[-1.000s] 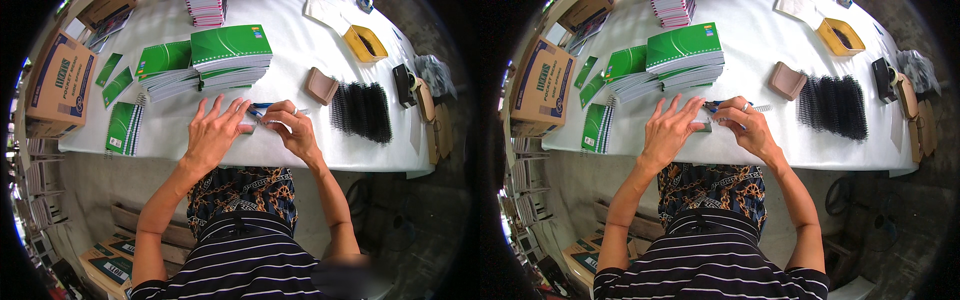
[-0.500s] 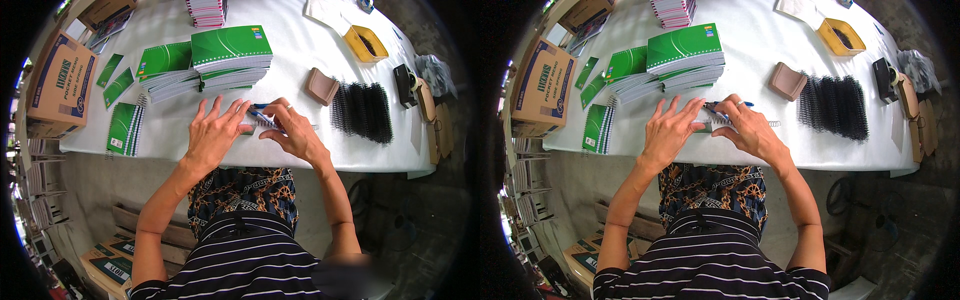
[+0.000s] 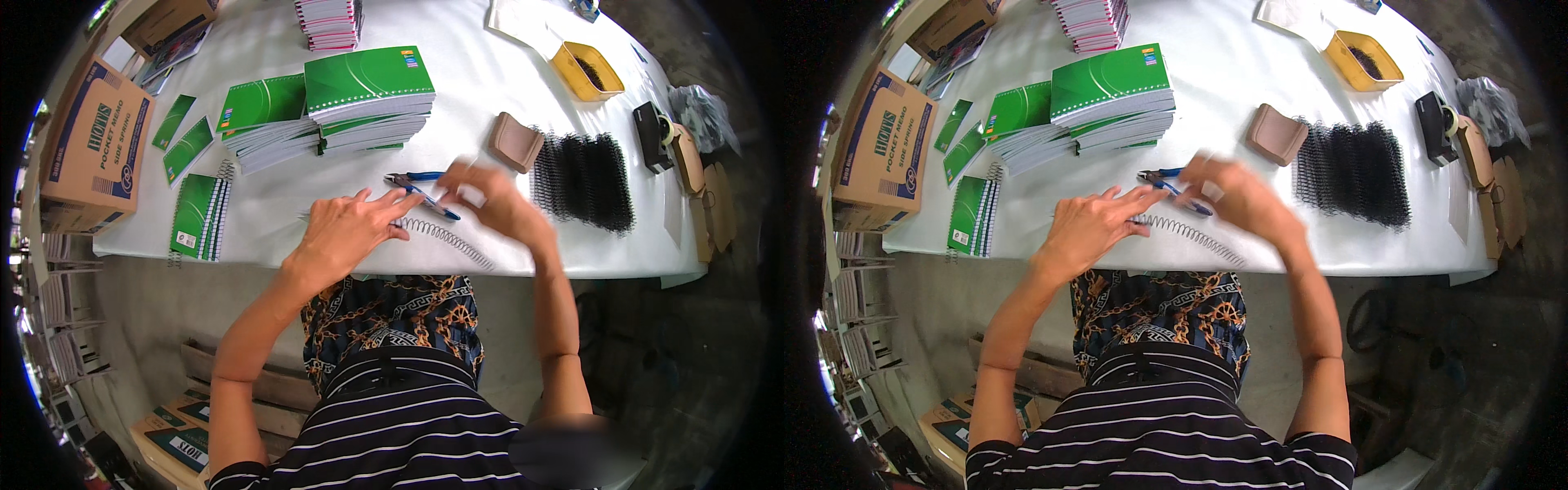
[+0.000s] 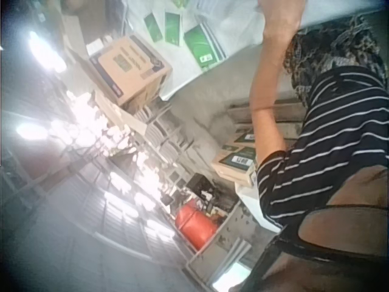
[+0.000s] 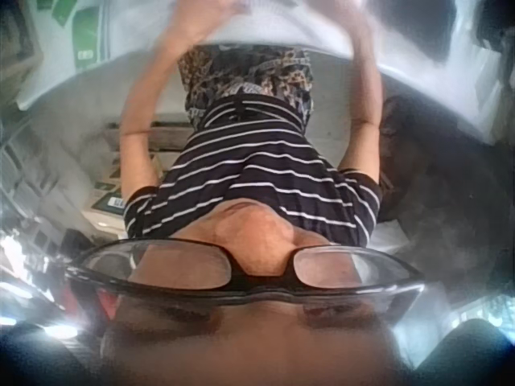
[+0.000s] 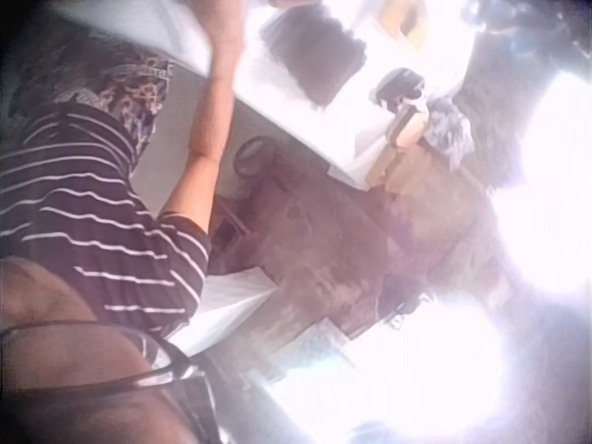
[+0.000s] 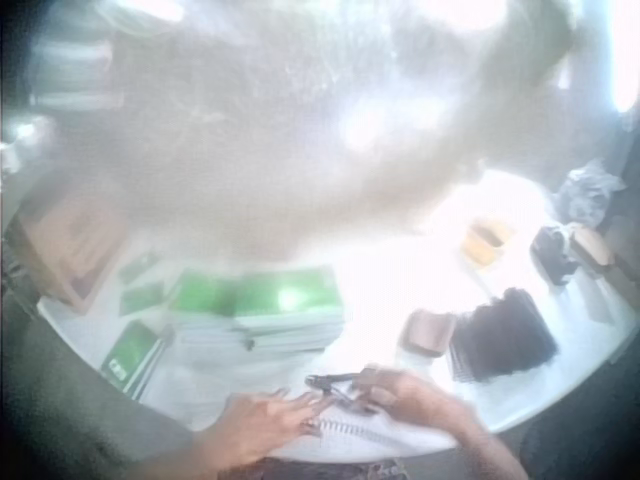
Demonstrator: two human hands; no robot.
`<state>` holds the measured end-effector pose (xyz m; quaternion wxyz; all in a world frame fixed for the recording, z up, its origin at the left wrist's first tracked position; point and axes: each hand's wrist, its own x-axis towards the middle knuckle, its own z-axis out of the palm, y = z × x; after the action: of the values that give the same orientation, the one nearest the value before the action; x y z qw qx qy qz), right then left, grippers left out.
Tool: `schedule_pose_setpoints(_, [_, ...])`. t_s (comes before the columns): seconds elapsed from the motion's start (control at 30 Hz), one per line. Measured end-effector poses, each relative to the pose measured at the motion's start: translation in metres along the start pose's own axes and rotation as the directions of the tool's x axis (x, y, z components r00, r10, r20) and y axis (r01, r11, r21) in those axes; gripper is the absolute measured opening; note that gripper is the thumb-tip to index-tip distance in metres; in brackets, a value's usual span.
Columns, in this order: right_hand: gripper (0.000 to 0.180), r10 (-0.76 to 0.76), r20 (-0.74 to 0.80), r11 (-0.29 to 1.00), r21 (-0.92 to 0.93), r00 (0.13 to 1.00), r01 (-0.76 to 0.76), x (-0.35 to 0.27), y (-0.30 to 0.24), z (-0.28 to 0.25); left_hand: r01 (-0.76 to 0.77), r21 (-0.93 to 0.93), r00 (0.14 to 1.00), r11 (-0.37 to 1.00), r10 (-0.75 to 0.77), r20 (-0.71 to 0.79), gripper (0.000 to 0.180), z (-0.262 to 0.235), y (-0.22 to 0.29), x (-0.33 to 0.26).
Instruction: The person manually threads plastic spiral coils through pre-punched holes in green notebooks and trims the ends of the coils using pliers.
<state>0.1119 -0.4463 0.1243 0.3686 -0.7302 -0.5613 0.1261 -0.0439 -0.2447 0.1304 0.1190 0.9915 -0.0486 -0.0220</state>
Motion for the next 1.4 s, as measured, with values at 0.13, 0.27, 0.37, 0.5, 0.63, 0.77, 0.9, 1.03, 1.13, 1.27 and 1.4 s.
schedule_pose_setpoints(0.13, [0.057, 0.342, -0.234, 0.615, -0.677, 0.910, -0.405, -0.011, 0.056, -0.066, -0.164, 0.033, 0.986, 0.986, 0.165, -0.037, 0.068, -0.004, -0.001, -0.005])
schedule_pose_setpoints(0.27, [0.052, 0.577, -0.031, 0.732, -0.424, 0.816, -0.533, -0.001, 0.057, -0.090, -0.160, 0.069, 0.957, 0.985, 0.171, -0.235, 0.079, -0.004, -0.010, -0.008])
schedule_pose_setpoints(0.37, [0.054, 0.166, 0.299, 0.952, 0.200, 0.940, -0.232, 0.020, 0.008, -0.071, -0.062, 0.065, 0.954, 0.996, 0.078, -0.291, 0.089, 0.004, -0.028, -0.022])
schedule_pose_setpoints(0.5, [0.058, 0.063, 0.540, 0.917, 0.301, 0.840, -0.262, 0.034, -0.008, -0.016, -0.012, 0.048, 0.960, 0.999, 0.025, -0.279, 0.094, 0.001, -0.027, -0.022])
schedule_pose_setpoints(0.63, [0.057, -0.090, 0.448, 0.870, 0.471, 0.890, -0.149, 0.032, 0.001, -0.017, 0.002, 0.007, 0.959, 1.000, 0.000, -0.285, 0.096, 0.002, -0.028, -0.018])
schedule_pose_setpoints(0.77, [0.057, 0.050, 0.441, 0.939, 0.284, 0.896, -0.192, 0.031, 0.001, -0.016, 0.041, -0.020, 0.974, 0.999, -0.044, -0.222, 0.095, 0.003, -0.032, -0.016])
schedule_pose_setpoints(0.9, [0.059, 0.067, 0.446, 0.951, 0.241, 0.893, -0.192, 0.034, -0.003, -0.015, 0.066, -0.066, 0.989, 0.996, -0.074, -0.128, 0.093, -0.003, -0.033, -0.010])
schedule_pose_setpoints(1.03, [0.067, -0.028, 0.441, 0.891, 0.417, 0.897, -0.177, 0.037, 0.009, -0.018, 0.072, -0.135, 0.993, 0.988, -0.084, -0.083, 0.091, -0.007, -0.036, -0.008])
schedule_pose_setpoints(1.13, [0.069, 0.221, 0.453, 0.939, 0.140, 0.863, -0.314, 0.043, -0.004, -0.013, 0.089, -0.123, 0.994, 0.988, -0.096, -0.050, 0.091, -0.015, -0.033, -0.002])
schedule_pose_setpoints(1.27, [0.066, -0.074, 0.406, 0.853, 0.499, 0.911, -0.153, 0.043, 0.019, -0.017, 0.121, -0.053, 0.988, 0.991, -0.125, -0.089, 0.090, -0.014, -0.035, -0.002])
schedule_pose_setpoints(1.4, [0.070, 0.186, 0.429, 0.948, 0.157, 0.884, -0.276, 0.054, 0.004, -0.006, 0.100, -0.040, 0.984, 0.994, -0.104, -0.145, 0.090, -0.018, -0.035, -0.004])
